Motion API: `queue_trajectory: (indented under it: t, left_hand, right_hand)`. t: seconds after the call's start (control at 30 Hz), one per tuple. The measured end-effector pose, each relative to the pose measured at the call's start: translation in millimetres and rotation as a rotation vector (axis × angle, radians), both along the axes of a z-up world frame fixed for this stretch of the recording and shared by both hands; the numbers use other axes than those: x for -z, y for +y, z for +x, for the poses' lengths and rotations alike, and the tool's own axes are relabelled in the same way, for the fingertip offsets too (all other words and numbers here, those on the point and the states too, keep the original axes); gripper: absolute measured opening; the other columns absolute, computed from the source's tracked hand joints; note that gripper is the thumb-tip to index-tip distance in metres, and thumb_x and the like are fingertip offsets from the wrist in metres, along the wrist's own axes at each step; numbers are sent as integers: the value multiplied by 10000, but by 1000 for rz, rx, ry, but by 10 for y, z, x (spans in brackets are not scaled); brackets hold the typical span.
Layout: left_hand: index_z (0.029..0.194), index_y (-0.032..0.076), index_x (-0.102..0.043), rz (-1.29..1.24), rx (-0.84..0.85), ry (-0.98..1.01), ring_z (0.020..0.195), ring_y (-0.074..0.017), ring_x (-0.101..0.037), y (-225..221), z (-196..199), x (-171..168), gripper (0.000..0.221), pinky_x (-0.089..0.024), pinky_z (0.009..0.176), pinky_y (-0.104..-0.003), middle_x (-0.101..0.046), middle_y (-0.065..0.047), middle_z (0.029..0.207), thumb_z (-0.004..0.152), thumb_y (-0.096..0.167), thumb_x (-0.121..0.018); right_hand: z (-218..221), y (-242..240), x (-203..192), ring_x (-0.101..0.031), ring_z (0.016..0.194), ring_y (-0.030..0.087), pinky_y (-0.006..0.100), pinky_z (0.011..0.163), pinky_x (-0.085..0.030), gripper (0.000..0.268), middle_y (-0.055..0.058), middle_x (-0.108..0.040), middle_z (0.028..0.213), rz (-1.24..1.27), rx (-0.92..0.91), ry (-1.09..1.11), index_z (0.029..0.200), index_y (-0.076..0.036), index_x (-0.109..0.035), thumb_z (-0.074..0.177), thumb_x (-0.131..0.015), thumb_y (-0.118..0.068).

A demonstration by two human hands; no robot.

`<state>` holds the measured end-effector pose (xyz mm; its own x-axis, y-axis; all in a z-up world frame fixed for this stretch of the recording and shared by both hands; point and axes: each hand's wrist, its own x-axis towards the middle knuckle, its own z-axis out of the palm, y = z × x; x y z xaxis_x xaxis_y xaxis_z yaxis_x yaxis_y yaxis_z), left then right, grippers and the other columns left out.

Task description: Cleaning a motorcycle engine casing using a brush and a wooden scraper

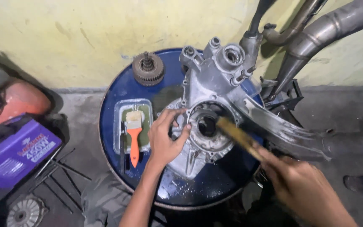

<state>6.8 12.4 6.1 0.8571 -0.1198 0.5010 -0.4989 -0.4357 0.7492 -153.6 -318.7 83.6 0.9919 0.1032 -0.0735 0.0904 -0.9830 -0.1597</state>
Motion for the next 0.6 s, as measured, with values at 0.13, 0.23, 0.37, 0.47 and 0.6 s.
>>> queue_trajectory:
  t: [0.13,0.23,0.37,0.47,0.6]
  left_hand:
    - [1306,233,-771,8,-11,21,781,-77,-630,6,13,15,396,-441,621,-280,-734,90,1071,1011,475,-665]
    - [1313,223,-771,12,-8,27,781,-88,-626,11,-30,18,407,-450,635,-290,-731,80,1094,1024,483,-652]
    - [1310,242,-767,24,-19,25,793,-79,-659,1,-14,20,405,-453,640,-290,-726,92,1091,1021,497,-641]
    - [1308,248,-767,30,-27,51,789,-74,-682,12,-40,1,438,-472,641,-288,-752,96,1150,1019,539,-617]
    - [1334,220,-749,30,-13,46,746,-75,-661,-14,-5,73,541,-508,676,-287,-766,64,1188,1033,621,-547]
  right_hand:
    - [160,388,-281,-721,594,392,535,582,-463,637,130,-768,731,99,91,29,1684,-398,-505,1049,-553,-405]
    - [161,486,-626,-812,858,485,626,846,-698,796,172,-472,1463,102,64,-5,1552,-432,-620,820,-858,-228]
    - [169,405,-750,-813,1012,245,443,855,-632,458,21,-770,1275,145,29,-247,1344,-238,-789,886,-773,-248]
    - [295,566,-975,-807,911,176,336,825,-616,298,54,-830,1149,241,-96,-464,1211,-120,-802,922,-840,-182]
    - [827,685,-1104,-839,818,159,300,693,-687,311,76,-853,1026,506,-323,-452,1126,-61,-775,873,-914,-177]
